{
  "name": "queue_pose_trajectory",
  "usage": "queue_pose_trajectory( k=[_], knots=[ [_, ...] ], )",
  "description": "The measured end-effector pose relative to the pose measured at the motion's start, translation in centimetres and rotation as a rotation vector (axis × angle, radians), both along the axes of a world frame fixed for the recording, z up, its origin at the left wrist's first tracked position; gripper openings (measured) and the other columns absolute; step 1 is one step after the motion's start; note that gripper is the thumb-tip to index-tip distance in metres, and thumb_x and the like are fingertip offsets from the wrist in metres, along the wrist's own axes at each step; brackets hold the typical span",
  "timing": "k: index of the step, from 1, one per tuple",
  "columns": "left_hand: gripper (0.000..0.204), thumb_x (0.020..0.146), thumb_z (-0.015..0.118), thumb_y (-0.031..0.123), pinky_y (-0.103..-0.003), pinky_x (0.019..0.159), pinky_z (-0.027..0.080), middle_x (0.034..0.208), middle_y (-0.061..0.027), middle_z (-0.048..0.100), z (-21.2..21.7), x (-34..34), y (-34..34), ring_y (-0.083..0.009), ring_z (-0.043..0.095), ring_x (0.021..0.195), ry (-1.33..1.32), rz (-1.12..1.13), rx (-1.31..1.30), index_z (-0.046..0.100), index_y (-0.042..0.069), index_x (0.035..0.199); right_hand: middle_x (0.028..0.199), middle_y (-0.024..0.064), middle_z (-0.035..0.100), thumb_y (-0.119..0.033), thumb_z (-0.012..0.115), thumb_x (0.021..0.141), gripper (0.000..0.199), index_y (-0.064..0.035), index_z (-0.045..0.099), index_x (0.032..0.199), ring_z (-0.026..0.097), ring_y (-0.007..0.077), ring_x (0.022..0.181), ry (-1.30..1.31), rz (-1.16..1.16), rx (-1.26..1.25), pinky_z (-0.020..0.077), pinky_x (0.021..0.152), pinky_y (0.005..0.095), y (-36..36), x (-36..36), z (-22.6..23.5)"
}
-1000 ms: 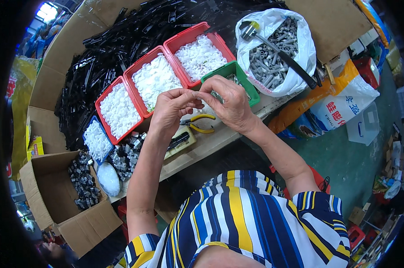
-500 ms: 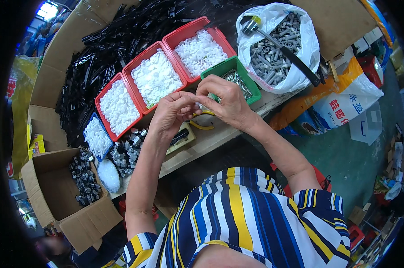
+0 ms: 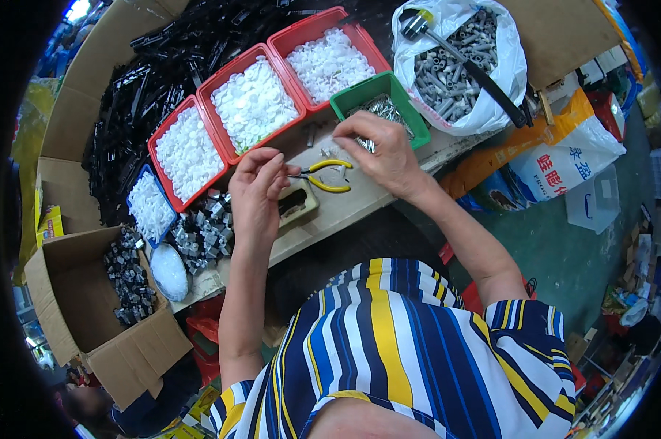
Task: The person assembles small metal lock bodies by hand. They pick up a lock body, insert a white plastic component, and use pliers to press a metal pin into the assembly. The person repeats this process for multiple units, placing the finished items into a cardboard box.
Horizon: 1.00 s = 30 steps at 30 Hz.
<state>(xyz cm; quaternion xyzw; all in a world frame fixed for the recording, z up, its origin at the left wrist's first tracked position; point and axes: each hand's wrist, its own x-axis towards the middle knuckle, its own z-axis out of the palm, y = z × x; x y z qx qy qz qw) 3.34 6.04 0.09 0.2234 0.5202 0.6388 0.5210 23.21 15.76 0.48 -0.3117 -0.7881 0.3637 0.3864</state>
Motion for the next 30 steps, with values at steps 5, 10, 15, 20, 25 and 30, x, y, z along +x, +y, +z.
queue_pose_trajectory(
  k=[5,10,15,20,25,30],
  knots=[
    [0.009,0.086,0.072,0.005,-0.03,0.069,0.047,0.084,-0.0046,0.066,-0.1,0.9,-1.6,-0.0181,0.064,0.082,1.029,-0.117,0.149,0.07,0.002,0.094,0.089,0.0134,0.068,0.0,0.071,0.085,0.009,0.0039,0.067,0.093,0.068,0.0255,0.08,-0.086,-0.027,0.052,0.052,0.071,0.0344,-0.2,1.9,-0.5],
    [0.013,0.075,0.078,0.011,-0.04,0.077,0.042,0.084,-0.0072,0.06,-0.7,4.2,0.3,-0.0276,0.055,0.09,1.517,-0.237,0.225,0.072,0.005,0.084,0.088,0.0133,0.067,0.001,0.071,0.085,0.009,0.0027,0.066,0.092,0.067,0.0268,0.079,-0.096,-0.026,0.122,0.0518,0.069,0.0358,-1.1,2.1,-0.4],
    [0.011,0.075,0.078,0.012,-0.04,0.076,0.04,0.082,-0.0067,0.058,-2.8,5.3,1.3,-0.027,0.054,0.089,1.685,-0.236,0.194,0.072,0.007,0.083,0.087,0.0127,0.066,0.001,0.071,0.085,0.01,0.002,0.065,0.093,0.067,0.0264,0.078,-0.079,-0.024,0.114,0.0516,0.067,0.0356,-1.2,2.8,-0.3],
    [0.012,0.073,0.079,0.008,-0.04,0.078,0.04,0.083,-0.0044,0.06,-2.5,4.5,0.5,-0.026,0.055,0.089,1.555,-0.086,0.372,0.07,0.007,0.082,0.087,0.0124,0.067,0.0,0.07,0.085,0.009,0.0018,0.066,0.094,0.067,0.0255,0.077,-0.061,-0.02,0.085,0.0514,0.065,0.0338,-1.2,3.4,-0.5],
    [0.019,0.07,0.081,0.001,-0.038,0.079,0.042,0.08,-0.0038,0.061,-1.2,3.9,-1.2,-0.0255,0.057,0.087,1.523,0.068,0.494,0.071,0.007,0.085,0.089,0.0113,0.069,-0.005,0.069,0.09,0.011,0.0019,0.069,0.099,0.068,0.0199,0.078,-0.001,0.047,-0.136,0.051,0.065,0.0312,-2.0,1.9,-0.6],
    [0.022,0.07,0.082,-0.001,-0.037,0.079,0.046,0.081,-0.0046,0.062,-0.4,3.7,-2.2,-0.0257,0.058,0.087,1.354,0.119,0.568,0.072,0.006,0.088,0.094,0.0066,0.07,-0.01,0.064,0.097,0.017,0.0013,0.071,0.109,0.065,0.0096,0.082,0.265,0.258,-0.597,0.0536,0.071,0.0257,-2.5,-0.5,-0.4]
  ],
)
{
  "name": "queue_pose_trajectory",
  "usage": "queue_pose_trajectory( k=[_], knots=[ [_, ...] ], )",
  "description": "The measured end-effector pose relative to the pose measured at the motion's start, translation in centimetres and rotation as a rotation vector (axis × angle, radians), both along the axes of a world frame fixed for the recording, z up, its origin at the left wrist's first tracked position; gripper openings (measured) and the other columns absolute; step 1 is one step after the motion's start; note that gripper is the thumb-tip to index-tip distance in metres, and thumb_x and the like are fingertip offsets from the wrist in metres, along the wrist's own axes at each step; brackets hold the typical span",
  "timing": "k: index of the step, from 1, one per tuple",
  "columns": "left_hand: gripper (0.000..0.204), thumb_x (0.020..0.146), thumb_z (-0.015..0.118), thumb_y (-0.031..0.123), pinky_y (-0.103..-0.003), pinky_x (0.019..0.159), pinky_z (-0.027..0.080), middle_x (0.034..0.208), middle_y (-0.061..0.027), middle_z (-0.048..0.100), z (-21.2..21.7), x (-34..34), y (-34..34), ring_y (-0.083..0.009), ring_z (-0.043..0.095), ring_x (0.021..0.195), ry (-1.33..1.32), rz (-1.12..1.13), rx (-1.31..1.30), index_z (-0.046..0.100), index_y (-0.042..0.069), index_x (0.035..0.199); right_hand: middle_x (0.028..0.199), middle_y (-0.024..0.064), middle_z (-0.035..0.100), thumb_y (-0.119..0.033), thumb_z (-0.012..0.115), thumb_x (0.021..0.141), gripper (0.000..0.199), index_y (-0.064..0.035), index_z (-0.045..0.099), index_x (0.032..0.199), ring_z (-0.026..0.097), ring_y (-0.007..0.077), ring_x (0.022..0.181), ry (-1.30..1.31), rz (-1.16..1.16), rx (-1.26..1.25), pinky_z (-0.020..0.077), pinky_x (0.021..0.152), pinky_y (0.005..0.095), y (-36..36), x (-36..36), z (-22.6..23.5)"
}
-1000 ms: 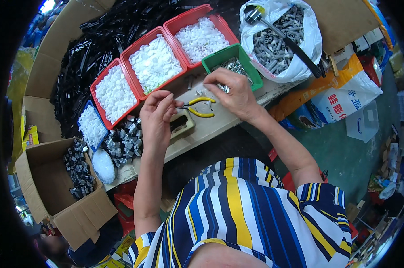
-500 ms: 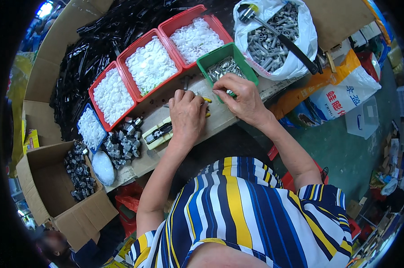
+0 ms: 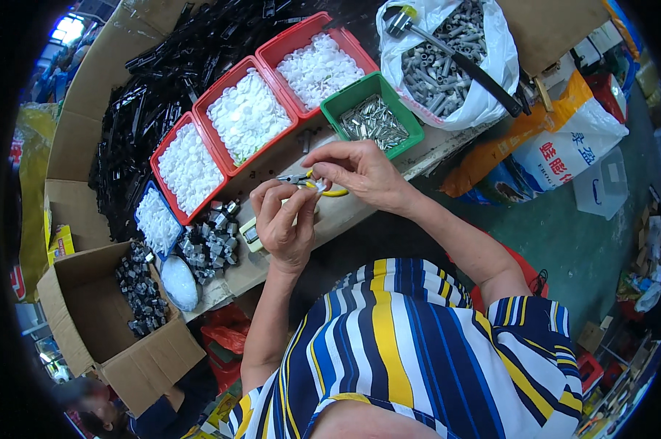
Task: The person assembles small metal lock bodies by hand. They pick up a lock body, insert a white plastic component, and use pliers to press a metal pin into the assembly. The person repeats this process for multiple units, placing the finished items into a cardboard box.
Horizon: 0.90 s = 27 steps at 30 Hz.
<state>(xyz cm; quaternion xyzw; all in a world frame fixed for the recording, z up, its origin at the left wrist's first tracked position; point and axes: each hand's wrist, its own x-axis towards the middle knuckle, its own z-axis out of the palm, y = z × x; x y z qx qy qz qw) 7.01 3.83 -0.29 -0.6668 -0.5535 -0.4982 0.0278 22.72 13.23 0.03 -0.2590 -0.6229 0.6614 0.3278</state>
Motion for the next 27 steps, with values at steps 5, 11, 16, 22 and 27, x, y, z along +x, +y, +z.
queue_pose_trajectory(
  k=[5,11,16,22,27],
  knots=[
    [0.02,0.074,0.08,-0.001,-0.036,0.08,0.046,0.085,-0.0047,0.062,0.5,-0.7,-0.7,-0.0242,0.057,0.089,-0.176,0.013,-0.051,0.073,0.004,0.091,0.096,0.0067,0.069,-0.006,0.062,0.098,0.019,0.0029,0.07,0.113,0.065,0.0095,0.084,-0.082,0.104,0.149,0.054,0.074,0.0231,-0.2,-0.9,1.3],
    [0.013,0.081,0.079,0.001,-0.03,0.08,0.045,0.087,-0.0036,0.062,-0.8,-1.1,-1.4,-0.0177,0.056,0.092,-0.861,-0.045,-0.137,0.074,0.003,0.093,0.094,0.0066,0.07,-0.007,0.069,0.094,0.013,0.0018,0.072,0.103,0.067,0.01,0.085,-0.103,0.002,0.115,0.0527,0.071,0.0228,-0.8,-1.3,1.2],
    [0.009,0.086,0.075,-0.002,-0.026,0.08,0.045,0.095,-0.005,0.061,-1.3,-0.7,-1.5,-0.0138,0.056,0.092,-1.066,-0.15,-0.121,0.073,0.0,0.095,0.09,0.0022,0.07,-0.009,0.072,0.09,0.011,-0.0026,0.072,0.099,0.064,0.0079,0.08,-0.035,-0.029,0.205,0.0465,0.065,0.0233,-1.5,-2.3,1.1],
    [0.014,0.082,0.08,0.002,-0.028,0.079,0.043,0.089,-0.0042,0.063,-0.7,-1.6,-3.0,-0.016,0.056,0.09,-0.946,-0.002,-0.181,0.075,0.002,0.095,0.089,0.0052,0.067,-0.007,0.072,0.088,0.011,-0.0016,0.069,0.098,0.065,0.0139,0.08,-0.096,0.05,0.389,0.0484,0.066,0.0273,-1.2,-3.0,2.0],
    [0.019,0.075,0.083,0.002,-0.033,0.08,0.044,0.085,-0.0049,0.063,-0.5,-4.0,-6.1,-0.0216,0.056,0.09,-0.354,0.295,-0.222,0.075,0.004,0.093,0.091,0.0096,0.064,-0.003,0.073,0.082,0.015,-0.0005,0.068,0.097,0.066,0.0254,0.079,-0.11,0.15,0.734,0.051,0.069,0.0353,-1.1,-4.3,0.5]
  ],
)
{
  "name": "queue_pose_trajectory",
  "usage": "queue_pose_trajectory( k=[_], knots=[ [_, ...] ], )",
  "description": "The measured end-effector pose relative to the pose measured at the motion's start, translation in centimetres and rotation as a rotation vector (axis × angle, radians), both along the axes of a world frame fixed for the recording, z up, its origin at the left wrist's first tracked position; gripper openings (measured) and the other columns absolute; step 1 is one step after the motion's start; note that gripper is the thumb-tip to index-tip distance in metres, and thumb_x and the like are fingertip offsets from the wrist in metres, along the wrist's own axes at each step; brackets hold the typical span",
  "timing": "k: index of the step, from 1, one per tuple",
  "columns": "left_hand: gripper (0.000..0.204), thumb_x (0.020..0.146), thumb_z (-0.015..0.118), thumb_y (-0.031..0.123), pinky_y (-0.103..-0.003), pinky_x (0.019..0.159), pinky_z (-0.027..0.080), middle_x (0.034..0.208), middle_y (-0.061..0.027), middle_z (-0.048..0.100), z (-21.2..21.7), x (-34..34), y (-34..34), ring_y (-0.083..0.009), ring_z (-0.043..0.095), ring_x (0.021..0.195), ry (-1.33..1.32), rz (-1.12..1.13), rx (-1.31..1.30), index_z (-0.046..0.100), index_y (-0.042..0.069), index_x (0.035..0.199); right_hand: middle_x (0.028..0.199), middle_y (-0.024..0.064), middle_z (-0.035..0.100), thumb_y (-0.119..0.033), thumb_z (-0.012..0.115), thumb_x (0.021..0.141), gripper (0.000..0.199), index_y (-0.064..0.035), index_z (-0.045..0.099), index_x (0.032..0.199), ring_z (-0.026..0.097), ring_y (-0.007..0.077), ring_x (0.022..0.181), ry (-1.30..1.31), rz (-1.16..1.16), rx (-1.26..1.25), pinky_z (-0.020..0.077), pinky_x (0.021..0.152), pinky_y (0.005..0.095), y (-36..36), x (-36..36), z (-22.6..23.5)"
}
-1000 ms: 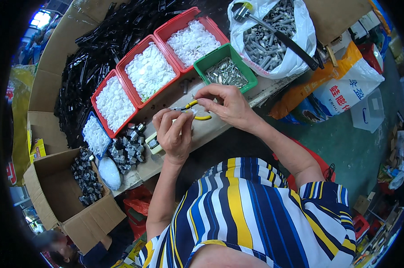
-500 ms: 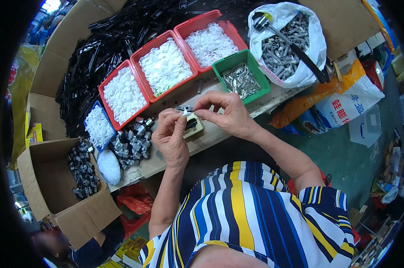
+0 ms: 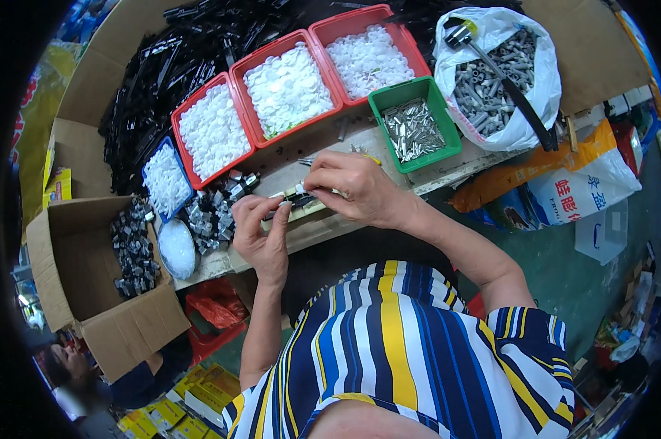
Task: The person assembles small metal lock bodies by hand. They pick up a lock body, insert a white plastic component, and use pliers to press a metal pin into the assembly. The person repeats this process for multiple units, placing the finished items into a cardboard box.
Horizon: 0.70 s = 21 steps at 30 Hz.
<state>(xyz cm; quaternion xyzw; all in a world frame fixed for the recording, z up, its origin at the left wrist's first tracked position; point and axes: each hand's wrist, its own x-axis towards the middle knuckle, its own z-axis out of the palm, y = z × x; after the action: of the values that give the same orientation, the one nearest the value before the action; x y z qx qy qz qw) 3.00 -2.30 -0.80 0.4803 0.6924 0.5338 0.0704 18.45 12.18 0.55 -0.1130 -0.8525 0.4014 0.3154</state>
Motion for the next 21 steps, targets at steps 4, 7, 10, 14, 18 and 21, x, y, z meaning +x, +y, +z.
queue_pose_trajectory(
  k=[4,7,10,14,18,21],
  knots=[
    [0.024,0.072,0.083,0.001,-0.037,0.082,0.046,0.087,-0.0057,0.061,-0.8,-0.7,-2.4,-0.0252,0.056,0.093,0.323,0.032,-0.058,0.075,0.006,0.094,0.093,0.0104,0.061,-0.002,0.073,0.079,0.014,-0.0001,0.067,0.091,0.064,0.0285,0.086,-0.014,0.109,0.023,0.0505,0.073,0.0379,0.5,-1.6,-2.2],
    [0.027,0.071,0.084,0.002,-0.038,0.081,0.046,0.087,-0.0059,0.061,-1.8,-0.7,-3.1,-0.0266,0.055,0.092,0.438,0.021,-0.056,0.075,0.008,0.096,0.096,0.0097,0.06,-0.003,0.074,0.077,0.013,-0.0008,0.068,0.088,0.06,0.0277,0.096,-0.095,0.168,0.049,0.0487,0.08,0.0393,0.7,-2.3,-2.6],
    [0.029,0.07,0.084,0.004,-0.038,0.079,0.045,0.088,-0.005,0.061,-2.5,-0.7,-3.1,-0.0261,0.056,0.091,0.512,-0.006,-0.05,0.075,0.008,0.097,0.1,0.0086,0.06,-0.004,0.074,0.076,0.013,-0.0016,0.068,0.088,0.059,0.0267,0.099,-0.13,0.197,0.071,0.0476,0.083,0.0403,0.8,-2.8,-2.6],
    [0.03,0.072,0.083,0.008,-0.039,0.079,0.043,0.091,-0.0042,0.061,-3.3,-0.9,-2.9,-0.0251,0.057,0.093,0.591,-0.038,-0.035,0.074,0.011,0.101,0.102,0.0071,0.06,-0.005,0.074,0.077,0.013,-0.0029,0.068,0.088,0.058,0.0261,0.102,-0.173,0.198,0.118,0.0461,0.085,0.0416,0.8,-3.2,-2.6],
    [0.03,0.074,0.083,0.01,-0.039,0.081,0.043,0.092,-0.0045,0.061,-3.3,-1.0,-2.6,-0.0258,0.056,0.094,0.634,-0.069,-0.057,0.074,0.011,0.102,0.104,0.0057,0.06,-0.006,0.073,0.079,0.012,-0.0047,0.068,0.09,0.057,0.0252,0.104,-0.244,0.211,0.187,0.0448,0.087,0.0422,0.9,-3.5,-2.0],
    [0.03,0.076,0.082,0.012,-0.039,0.082,0.043,0.093,-0.0041,0.06,-3.6,-1.2,-2.5,-0.0255,0.056,0.095,0.655,-0.079,-0.059,0.074,0.012,0.104,0.105,0.0052,0.059,-0.007,0.073,0.079,0.012,-0.0055,0.068,0.09,0.057,0.0246,0.105,-0.268,0.242,0.187,0.0442,0.087,0.0423,0.9,-3.7,-1.8]
  ],
)
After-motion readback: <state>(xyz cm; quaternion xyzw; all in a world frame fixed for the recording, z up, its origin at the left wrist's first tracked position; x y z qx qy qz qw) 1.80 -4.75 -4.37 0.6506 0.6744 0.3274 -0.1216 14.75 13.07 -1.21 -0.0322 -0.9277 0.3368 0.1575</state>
